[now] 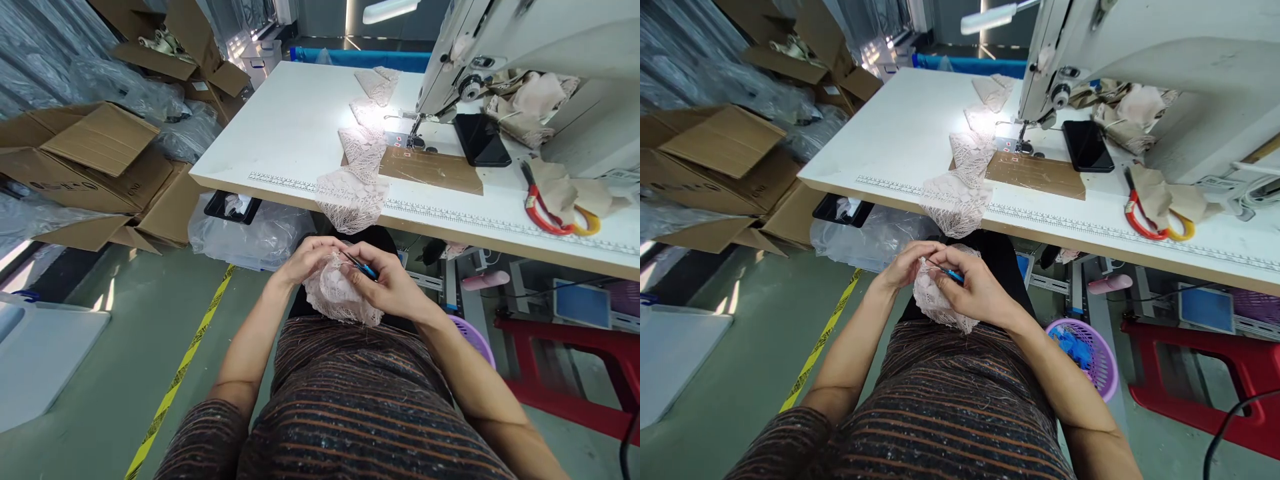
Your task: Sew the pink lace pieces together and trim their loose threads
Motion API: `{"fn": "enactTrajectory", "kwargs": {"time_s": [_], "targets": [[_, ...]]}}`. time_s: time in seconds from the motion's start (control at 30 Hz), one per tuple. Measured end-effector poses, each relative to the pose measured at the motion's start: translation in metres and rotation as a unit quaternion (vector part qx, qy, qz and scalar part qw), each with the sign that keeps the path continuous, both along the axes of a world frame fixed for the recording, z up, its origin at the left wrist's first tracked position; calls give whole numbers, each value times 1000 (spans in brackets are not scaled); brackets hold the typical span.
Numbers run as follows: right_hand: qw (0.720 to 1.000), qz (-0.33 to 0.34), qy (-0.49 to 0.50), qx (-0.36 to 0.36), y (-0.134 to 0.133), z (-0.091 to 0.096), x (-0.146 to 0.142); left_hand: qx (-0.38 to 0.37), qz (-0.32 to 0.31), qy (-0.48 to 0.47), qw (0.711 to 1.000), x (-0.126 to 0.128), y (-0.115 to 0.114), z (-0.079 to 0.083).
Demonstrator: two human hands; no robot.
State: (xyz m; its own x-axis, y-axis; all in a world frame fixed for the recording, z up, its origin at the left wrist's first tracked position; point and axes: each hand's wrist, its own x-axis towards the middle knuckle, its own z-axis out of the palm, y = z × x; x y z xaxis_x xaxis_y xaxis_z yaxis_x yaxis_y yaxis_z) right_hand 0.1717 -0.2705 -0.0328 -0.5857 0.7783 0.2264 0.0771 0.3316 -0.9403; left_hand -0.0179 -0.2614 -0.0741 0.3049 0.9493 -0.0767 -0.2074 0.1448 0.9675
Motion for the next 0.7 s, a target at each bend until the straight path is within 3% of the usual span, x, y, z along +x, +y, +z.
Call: {"fn": "enactTrajectory", "kwargs": {"time_s": [0.13, 0.3, 0.5, 0.57, 0.7], "targets": [[999, -45, 4, -11, 1, -4, -6, 13, -23, -41, 999, 4, -1, 3], [993, -107, -27, -40, 0, -22, 0, 112, 29, 47, 992, 1, -8, 9], [983, -163, -66, 58, 1, -27, 6, 103, 32, 98, 989, -4, -13, 12], [985, -158, -25, 72, 3, -29, 5, 82, 28, 108, 990, -6, -14, 15], [994, -102, 48, -10, 6, -32, 4, 69, 30, 101, 992, -8, -15, 20]]}}
